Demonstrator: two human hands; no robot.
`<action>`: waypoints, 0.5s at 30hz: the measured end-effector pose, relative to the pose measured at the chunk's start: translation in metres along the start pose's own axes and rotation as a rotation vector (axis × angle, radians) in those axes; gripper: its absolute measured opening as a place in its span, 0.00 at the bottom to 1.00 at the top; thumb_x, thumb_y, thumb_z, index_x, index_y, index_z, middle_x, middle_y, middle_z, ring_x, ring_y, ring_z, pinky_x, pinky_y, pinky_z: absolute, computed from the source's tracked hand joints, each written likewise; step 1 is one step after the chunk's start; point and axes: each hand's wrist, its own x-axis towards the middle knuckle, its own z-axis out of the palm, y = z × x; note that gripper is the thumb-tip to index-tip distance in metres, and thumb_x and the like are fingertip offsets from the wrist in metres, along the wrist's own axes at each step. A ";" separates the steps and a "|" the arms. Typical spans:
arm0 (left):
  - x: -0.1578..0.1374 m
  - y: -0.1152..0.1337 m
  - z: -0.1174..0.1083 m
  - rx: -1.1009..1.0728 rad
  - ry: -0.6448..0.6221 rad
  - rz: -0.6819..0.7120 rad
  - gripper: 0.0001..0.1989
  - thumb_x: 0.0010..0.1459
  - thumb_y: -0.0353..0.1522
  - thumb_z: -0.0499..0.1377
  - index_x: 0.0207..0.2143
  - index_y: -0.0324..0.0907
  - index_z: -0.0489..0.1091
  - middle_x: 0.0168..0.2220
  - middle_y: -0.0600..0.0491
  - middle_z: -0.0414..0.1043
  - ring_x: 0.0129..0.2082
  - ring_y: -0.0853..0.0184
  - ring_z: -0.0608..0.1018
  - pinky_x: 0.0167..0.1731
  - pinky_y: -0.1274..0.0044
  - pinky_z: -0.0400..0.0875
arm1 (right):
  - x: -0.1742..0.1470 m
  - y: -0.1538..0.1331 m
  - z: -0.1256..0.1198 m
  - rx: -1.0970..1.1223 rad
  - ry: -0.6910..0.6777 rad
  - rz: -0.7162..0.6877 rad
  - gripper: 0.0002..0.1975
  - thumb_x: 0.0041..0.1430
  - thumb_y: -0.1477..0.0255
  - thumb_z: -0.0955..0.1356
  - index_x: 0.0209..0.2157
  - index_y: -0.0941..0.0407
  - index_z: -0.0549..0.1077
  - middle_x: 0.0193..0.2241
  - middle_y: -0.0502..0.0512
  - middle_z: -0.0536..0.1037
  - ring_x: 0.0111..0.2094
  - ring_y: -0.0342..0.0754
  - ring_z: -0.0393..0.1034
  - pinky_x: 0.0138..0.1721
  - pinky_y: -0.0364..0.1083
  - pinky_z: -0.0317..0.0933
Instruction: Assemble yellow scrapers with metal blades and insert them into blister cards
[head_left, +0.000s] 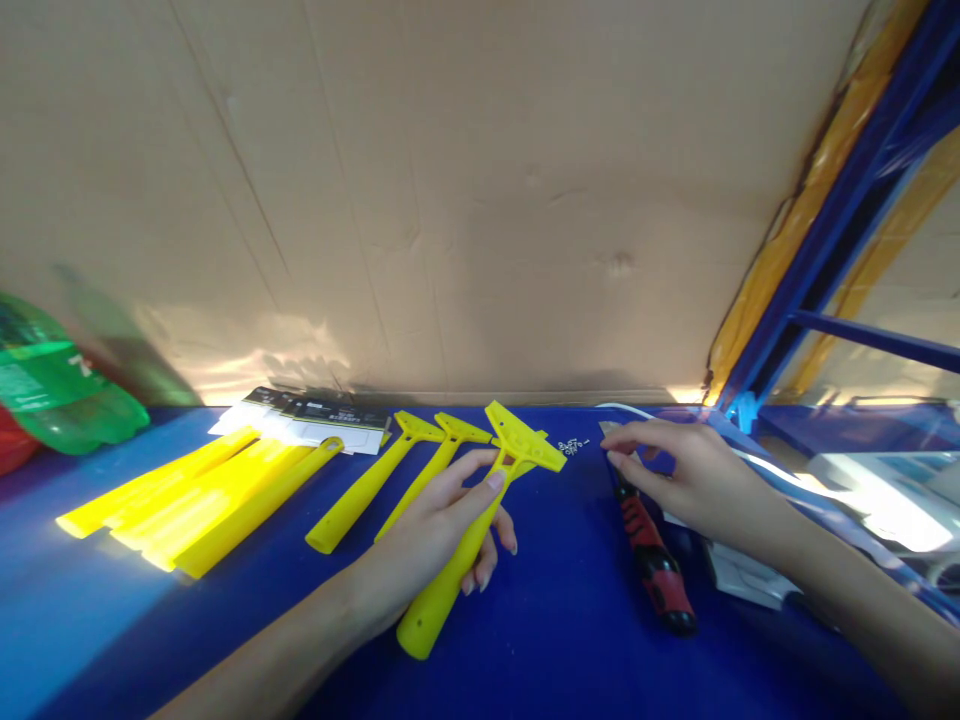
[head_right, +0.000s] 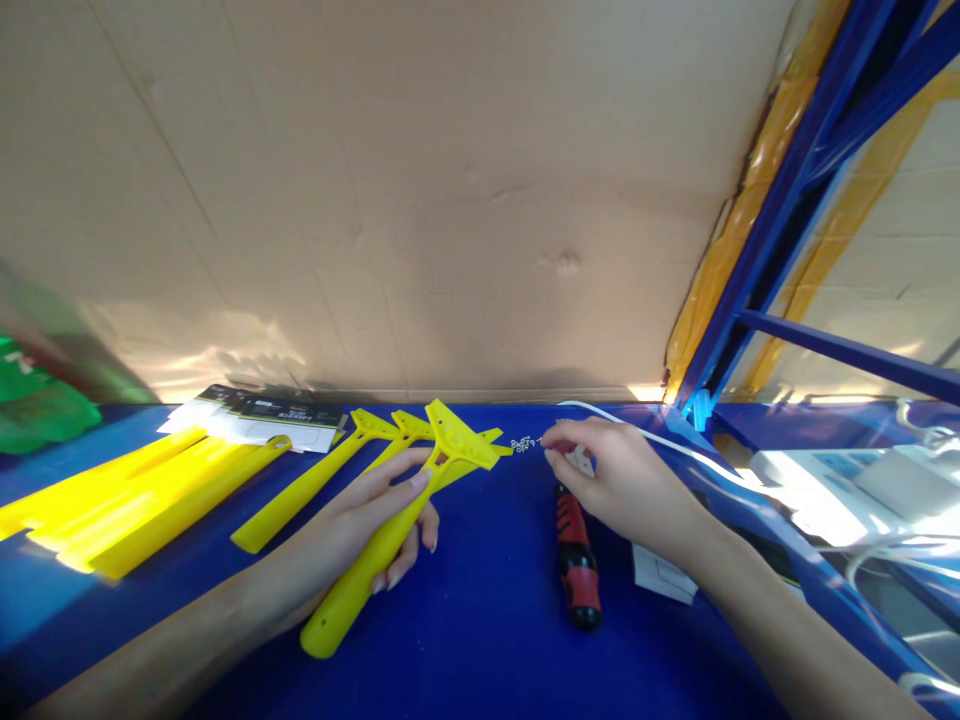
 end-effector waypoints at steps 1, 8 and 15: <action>0.001 0.000 0.000 0.003 0.015 -0.005 0.21 0.69 0.42 0.54 0.59 0.43 0.58 0.26 0.55 0.75 0.14 0.73 0.71 0.12 0.85 0.63 | 0.003 0.003 -0.001 -0.016 0.032 0.058 0.10 0.64 0.71 0.66 0.38 0.53 0.82 0.36 0.54 0.87 0.36 0.52 0.81 0.38 0.47 0.72; 0.005 0.001 -0.001 0.003 0.087 -0.015 0.23 0.69 0.39 0.55 0.62 0.41 0.57 0.31 0.53 0.76 0.15 0.74 0.72 0.12 0.85 0.64 | 0.027 0.018 0.000 -0.145 -0.042 0.252 0.10 0.59 0.77 0.68 0.34 0.53 0.82 0.35 0.53 0.87 0.37 0.52 0.82 0.39 0.47 0.71; 0.001 -0.001 0.002 -0.003 -0.003 0.014 0.28 0.66 0.42 0.59 0.63 0.41 0.56 0.32 0.54 0.76 0.16 0.74 0.73 0.13 0.85 0.64 | 0.013 0.033 -0.005 -0.246 -0.146 0.459 0.07 0.55 0.77 0.70 0.35 0.54 0.81 0.29 0.54 0.86 0.32 0.52 0.81 0.31 0.45 0.68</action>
